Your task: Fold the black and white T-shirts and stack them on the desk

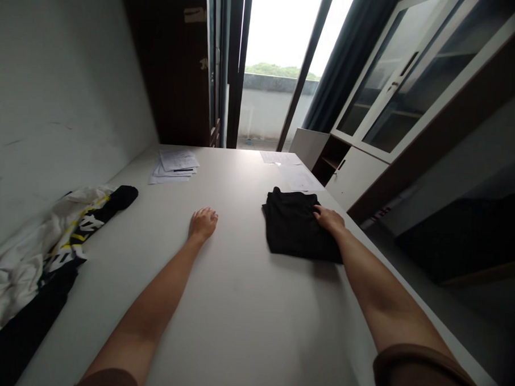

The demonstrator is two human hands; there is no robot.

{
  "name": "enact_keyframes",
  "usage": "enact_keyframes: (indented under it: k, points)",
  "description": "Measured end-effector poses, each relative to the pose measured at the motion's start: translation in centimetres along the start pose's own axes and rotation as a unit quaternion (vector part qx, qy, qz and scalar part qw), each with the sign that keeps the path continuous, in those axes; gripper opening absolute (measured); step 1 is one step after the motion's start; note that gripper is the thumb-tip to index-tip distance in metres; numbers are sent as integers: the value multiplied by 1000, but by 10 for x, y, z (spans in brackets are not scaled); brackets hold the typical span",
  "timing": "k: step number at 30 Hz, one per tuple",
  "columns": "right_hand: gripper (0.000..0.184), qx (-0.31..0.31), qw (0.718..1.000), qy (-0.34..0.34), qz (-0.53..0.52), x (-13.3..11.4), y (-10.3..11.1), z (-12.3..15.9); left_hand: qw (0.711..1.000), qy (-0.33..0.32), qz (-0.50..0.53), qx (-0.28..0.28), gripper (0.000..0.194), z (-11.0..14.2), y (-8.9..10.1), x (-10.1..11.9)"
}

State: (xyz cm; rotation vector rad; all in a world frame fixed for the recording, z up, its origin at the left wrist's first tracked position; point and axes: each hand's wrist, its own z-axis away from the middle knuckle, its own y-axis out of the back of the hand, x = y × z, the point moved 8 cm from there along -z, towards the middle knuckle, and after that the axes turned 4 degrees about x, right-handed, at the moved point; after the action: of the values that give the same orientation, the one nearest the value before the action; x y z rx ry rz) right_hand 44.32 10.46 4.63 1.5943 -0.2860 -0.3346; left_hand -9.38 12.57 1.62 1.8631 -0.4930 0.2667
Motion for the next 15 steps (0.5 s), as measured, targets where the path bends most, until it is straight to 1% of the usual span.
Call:
enact_keyframes:
  k: [3,4,6,8,11,13,15]
  points:
    - [51,9,1000,-15,14,38,3,-6,999,-33,5,-5,34,2,-4,11]
    - [51,19,999,-21,17,46,5,-6,999,-37,4,-6,34,3,-4,12]
    - [51,47,998,-29,16,51,7,-2,999,-38,6,-5,35,4,-5,12]
    - [51,70,997,-39,11,49,5,6,999,-41,11,-4,34,4,-6,12]
    - [49,98,992,-75,7,43,-1,16,998,-62,21,-5,31,4,-6,12]
    - [49,154,984,-89,10,36,2,20,997,-77,28,-7,30,1,-5,9]
    - [51,211,975,-63,5,22,6,20,997,-76,17,-6,31,-5,1,-4]
